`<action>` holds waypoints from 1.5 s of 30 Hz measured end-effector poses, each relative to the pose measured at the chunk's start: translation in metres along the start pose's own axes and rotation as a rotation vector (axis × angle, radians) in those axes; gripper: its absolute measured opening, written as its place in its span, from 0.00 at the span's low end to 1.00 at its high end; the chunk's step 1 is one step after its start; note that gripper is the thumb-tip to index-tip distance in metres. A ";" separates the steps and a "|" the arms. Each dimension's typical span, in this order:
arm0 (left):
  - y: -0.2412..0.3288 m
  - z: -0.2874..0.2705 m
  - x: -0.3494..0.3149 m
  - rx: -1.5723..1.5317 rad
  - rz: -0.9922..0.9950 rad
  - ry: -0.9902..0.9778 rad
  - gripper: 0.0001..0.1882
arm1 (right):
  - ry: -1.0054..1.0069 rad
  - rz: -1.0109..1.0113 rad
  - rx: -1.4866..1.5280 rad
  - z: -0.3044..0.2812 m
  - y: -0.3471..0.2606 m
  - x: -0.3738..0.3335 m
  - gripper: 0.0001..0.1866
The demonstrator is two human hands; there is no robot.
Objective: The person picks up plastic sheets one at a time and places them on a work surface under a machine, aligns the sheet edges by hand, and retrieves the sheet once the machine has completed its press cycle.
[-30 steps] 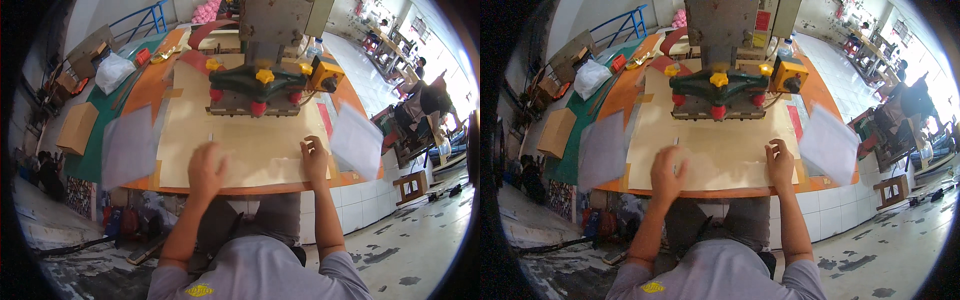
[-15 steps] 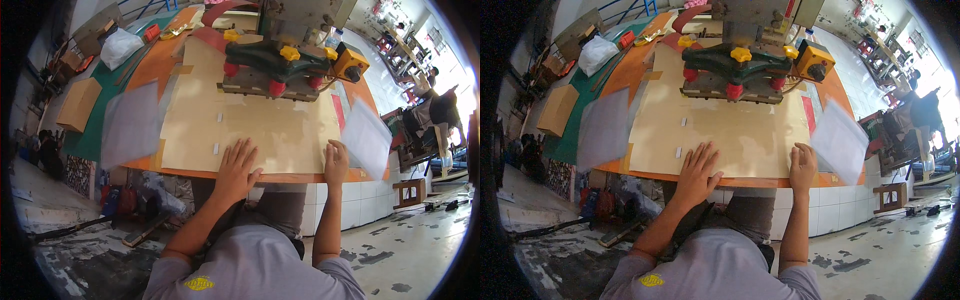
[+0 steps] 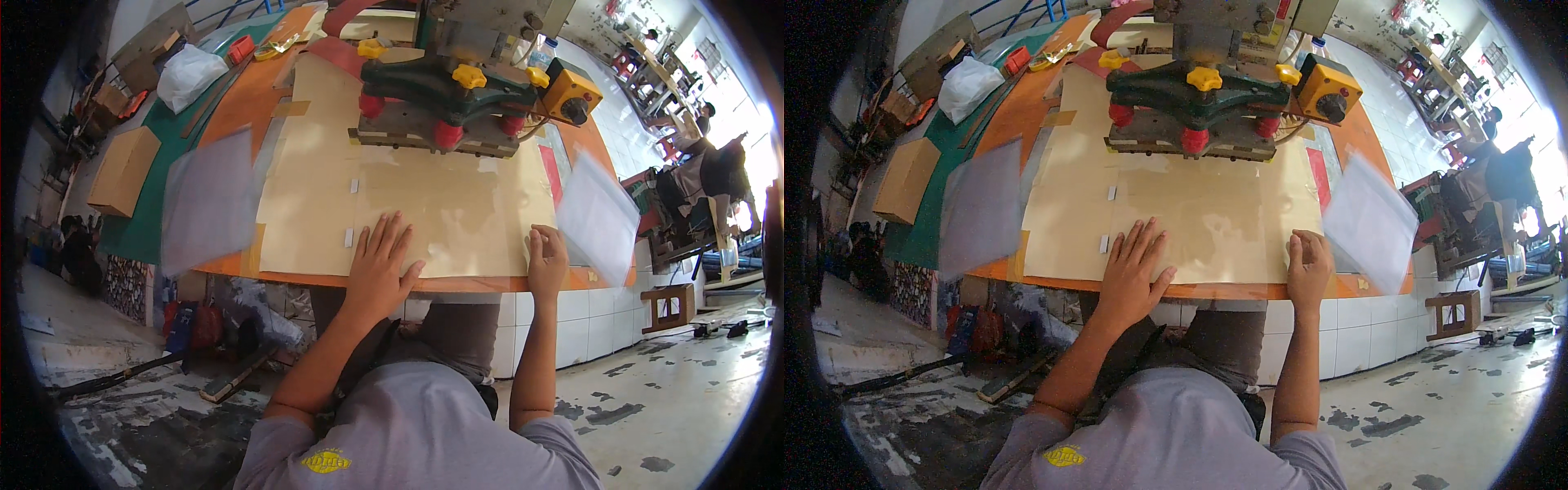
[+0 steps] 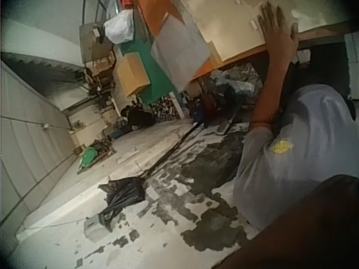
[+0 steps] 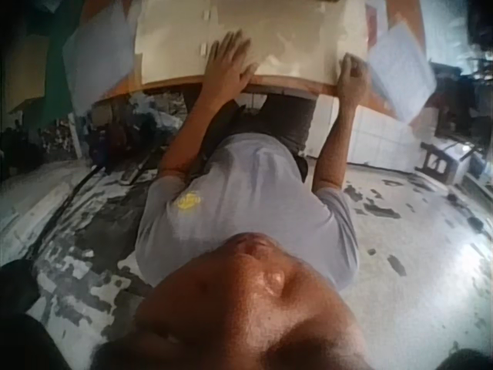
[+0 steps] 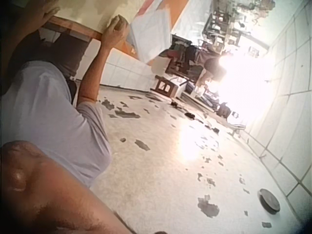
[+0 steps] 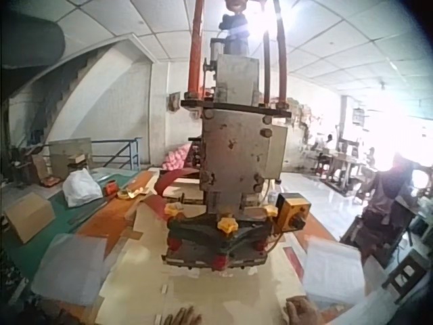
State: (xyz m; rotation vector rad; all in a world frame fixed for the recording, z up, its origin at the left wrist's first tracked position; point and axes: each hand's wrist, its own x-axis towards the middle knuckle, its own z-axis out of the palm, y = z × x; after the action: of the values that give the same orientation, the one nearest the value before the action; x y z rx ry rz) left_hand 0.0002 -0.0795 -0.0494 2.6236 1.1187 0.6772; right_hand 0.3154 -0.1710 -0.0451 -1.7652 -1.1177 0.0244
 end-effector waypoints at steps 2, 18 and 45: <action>0.000 0.001 0.000 -0.002 0.000 0.005 0.32 | -0.008 0.003 -0.021 0.000 -0.005 0.000 0.09; 0.000 -0.001 0.001 0.020 -0.005 0.002 0.32 | 0.006 -0.016 -0.060 0.002 0.000 -0.002 0.07; -0.062 -0.033 -0.067 -0.062 0.010 0.466 0.13 | 0.003 -0.278 -0.275 -0.002 -0.019 -0.026 0.06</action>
State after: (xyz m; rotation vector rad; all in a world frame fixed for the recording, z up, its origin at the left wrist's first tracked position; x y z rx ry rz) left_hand -0.0955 -0.0847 -0.0654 2.4851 1.1693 1.3506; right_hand 0.2889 -0.1889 -0.0417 -1.8297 -1.4083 -0.3138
